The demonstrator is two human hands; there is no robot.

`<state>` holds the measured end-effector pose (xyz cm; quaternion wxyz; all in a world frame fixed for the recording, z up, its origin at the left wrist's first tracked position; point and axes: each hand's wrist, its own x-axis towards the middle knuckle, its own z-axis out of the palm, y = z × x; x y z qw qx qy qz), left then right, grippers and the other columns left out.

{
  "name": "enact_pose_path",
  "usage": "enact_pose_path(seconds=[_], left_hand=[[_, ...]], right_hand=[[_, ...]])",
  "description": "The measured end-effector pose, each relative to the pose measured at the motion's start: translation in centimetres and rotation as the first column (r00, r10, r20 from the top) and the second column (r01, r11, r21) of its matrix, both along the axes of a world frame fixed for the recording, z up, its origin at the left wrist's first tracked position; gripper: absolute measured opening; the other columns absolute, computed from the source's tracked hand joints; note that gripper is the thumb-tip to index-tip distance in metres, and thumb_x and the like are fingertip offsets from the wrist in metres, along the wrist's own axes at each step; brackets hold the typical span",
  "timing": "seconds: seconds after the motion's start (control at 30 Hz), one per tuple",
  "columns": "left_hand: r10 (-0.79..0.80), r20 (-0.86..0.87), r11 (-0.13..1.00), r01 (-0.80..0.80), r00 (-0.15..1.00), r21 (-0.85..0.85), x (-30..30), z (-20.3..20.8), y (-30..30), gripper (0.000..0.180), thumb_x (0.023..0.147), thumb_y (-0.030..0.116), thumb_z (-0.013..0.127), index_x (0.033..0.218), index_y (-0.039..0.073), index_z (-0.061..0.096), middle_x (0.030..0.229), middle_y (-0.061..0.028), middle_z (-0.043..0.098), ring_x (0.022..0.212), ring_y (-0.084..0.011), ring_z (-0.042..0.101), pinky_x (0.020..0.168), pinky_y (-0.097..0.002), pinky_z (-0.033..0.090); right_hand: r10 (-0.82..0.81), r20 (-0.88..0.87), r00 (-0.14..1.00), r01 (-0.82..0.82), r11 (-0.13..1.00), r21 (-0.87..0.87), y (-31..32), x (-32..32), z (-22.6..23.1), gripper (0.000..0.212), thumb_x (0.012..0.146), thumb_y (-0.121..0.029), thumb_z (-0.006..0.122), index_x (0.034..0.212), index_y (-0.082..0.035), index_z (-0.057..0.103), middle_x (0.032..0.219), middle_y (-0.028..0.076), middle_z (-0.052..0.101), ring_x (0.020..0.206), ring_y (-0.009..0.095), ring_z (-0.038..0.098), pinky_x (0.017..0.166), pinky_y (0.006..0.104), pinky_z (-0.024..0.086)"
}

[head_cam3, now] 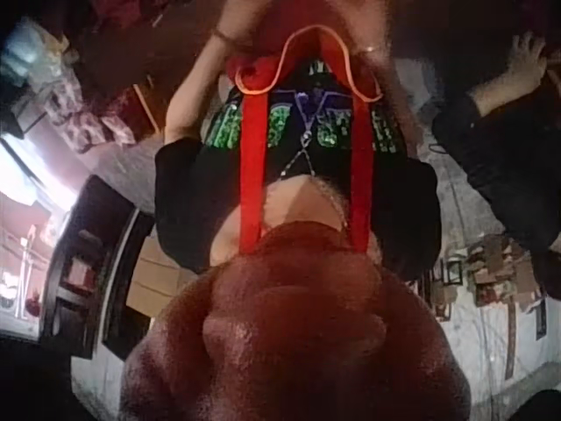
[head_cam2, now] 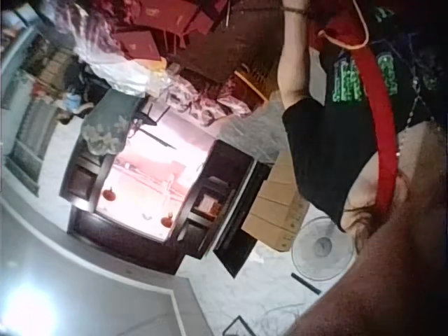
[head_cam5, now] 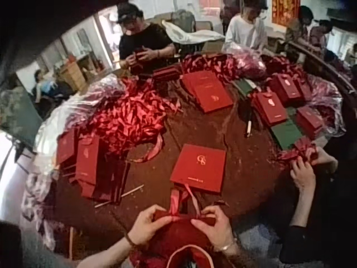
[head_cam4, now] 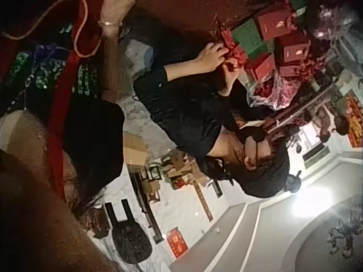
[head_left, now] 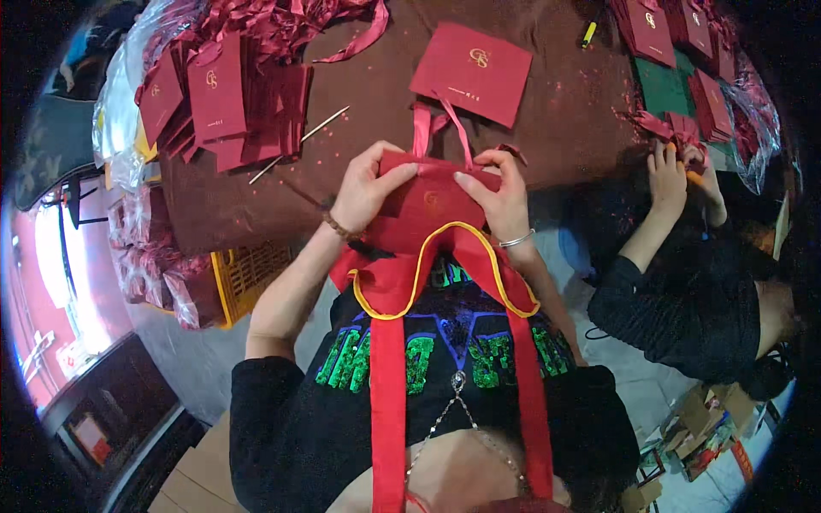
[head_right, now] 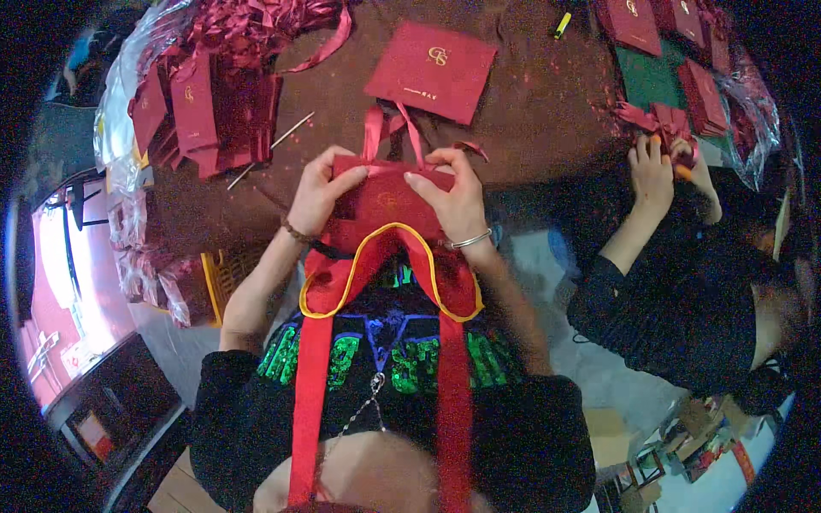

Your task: The person threads ribbons into red envelopes by hand to assemble them, then gathers and stacks the completed envelopes on the table.

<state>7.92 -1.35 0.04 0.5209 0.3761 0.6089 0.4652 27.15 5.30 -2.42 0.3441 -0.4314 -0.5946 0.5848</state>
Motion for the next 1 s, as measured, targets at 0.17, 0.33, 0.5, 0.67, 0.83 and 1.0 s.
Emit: enact_pose_path(seconds=[0.17,0.33,0.5,0.67,0.83,1.0], left_hand=[[0.067,0.077,0.998,-0.066,0.995,-0.006,0.2,-0.6,-0.4,0.017,0.081,0.011,0.062,0.095,0.003,0.055,0.083,-0.0002,0.057,0.078,-0.0069,0.053,0.072,-0.0219,0.044],[-0.029,0.498,1.0,0.03,0.867,0.008,0.0,0.9,-2.6,0.051,0.081,0.013,0.062,0.125,0.003,0.037,0.113,-0.0045,0.053,0.102,-0.0132,0.051,0.089,-0.0289,0.041],[-0.032,0.393,0.999,0.034,0.919,0.001,-1.1,1.1,-3.3,0.04,0.084,0.009,0.057,0.121,0.002,0.046,0.112,-0.0042,0.055,0.099,-0.0124,0.052,0.088,-0.0289,0.041],[-0.063,0.365,0.998,0.055,0.929,0.03,-1.9,2.1,-3.3,0.047,0.085,0.015,0.058,0.127,0.001,0.042,0.117,-0.0044,0.052,0.104,-0.0122,0.049,0.091,-0.0281,0.038],[0.034,0.312,0.983,-0.087,0.949,0.159,-2.8,5.4,-5.4,0.07,0.074,0.01,0.067,0.132,-0.004,0.031,0.129,-0.0081,0.043,0.114,-0.0161,0.043,0.098,-0.0297,0.033],[0.361,-0.087,0.872,-0.303,0.928,0.384,-7.8,10.0,-7.2,0.054,0.073,0.001,0.063,0.124,-0.004,0.044,0.117,-0.0093,0.053,0.108,-0.017,0.05,0.094,-0.0296,0.037]], right_hand=[[-0.033,-0.139,0.99,0.007,0.983,-0.184,0.0,-0.4,0.3,0.027,0.072,-0.008,0.071,0.092,-0.004,0.053,0.085,0.004,0.057,0.077,0.011,0.055,0.072,0.0243,0.045],[-0.098,-0.116,0.988,0.091,0.994,-0.064,0.5,-0.9,0.3,0.03,0.071,-0.003,0.069,0.096,-0.006,0.052,0.089,0.003,0.054,0.084,0.011,0.051,0.075,0.0242,0.043],[-0.029,-0.163,0.986,0.017,0.997,-0.071,0.3,-1.8,1.8,0.04,0.069,-0.005,0.071,0.103,-0.005,0.051,0.1,0.003,0.052,0.09,0.013,0.05,0.081,0.0261,0.041],[0.052,-0.188,0.981,-0.07,0.993,-0.093,1.3,-2.9,1.5,0.038,0.071,-0.002,0.069,0.104,-0.006,0.05,0.095,0.003,0.055,0.087,0.013,0.053,0.079,0.0247,0.043],[0.028,-0.26,0.965,-0.069,0.986,-0.151,2.6,-6.0,4.2,0.035,0.078,0.001,0.06,0.111,-0.006,0.048,0.093,0.003,0.056,0.086,0.013,0.054,0.079,0.0246,0.044],[0.106,-0.478,0.872,-0.243,0.941,-0.235,2.8,-7.6,6.2,0.041,0.085,-0.011,0.055,0.123,-0.007,0.039,0.1,0.008,0.057,0.084,0.014,0.057,0.073,0.0253,0.046]])
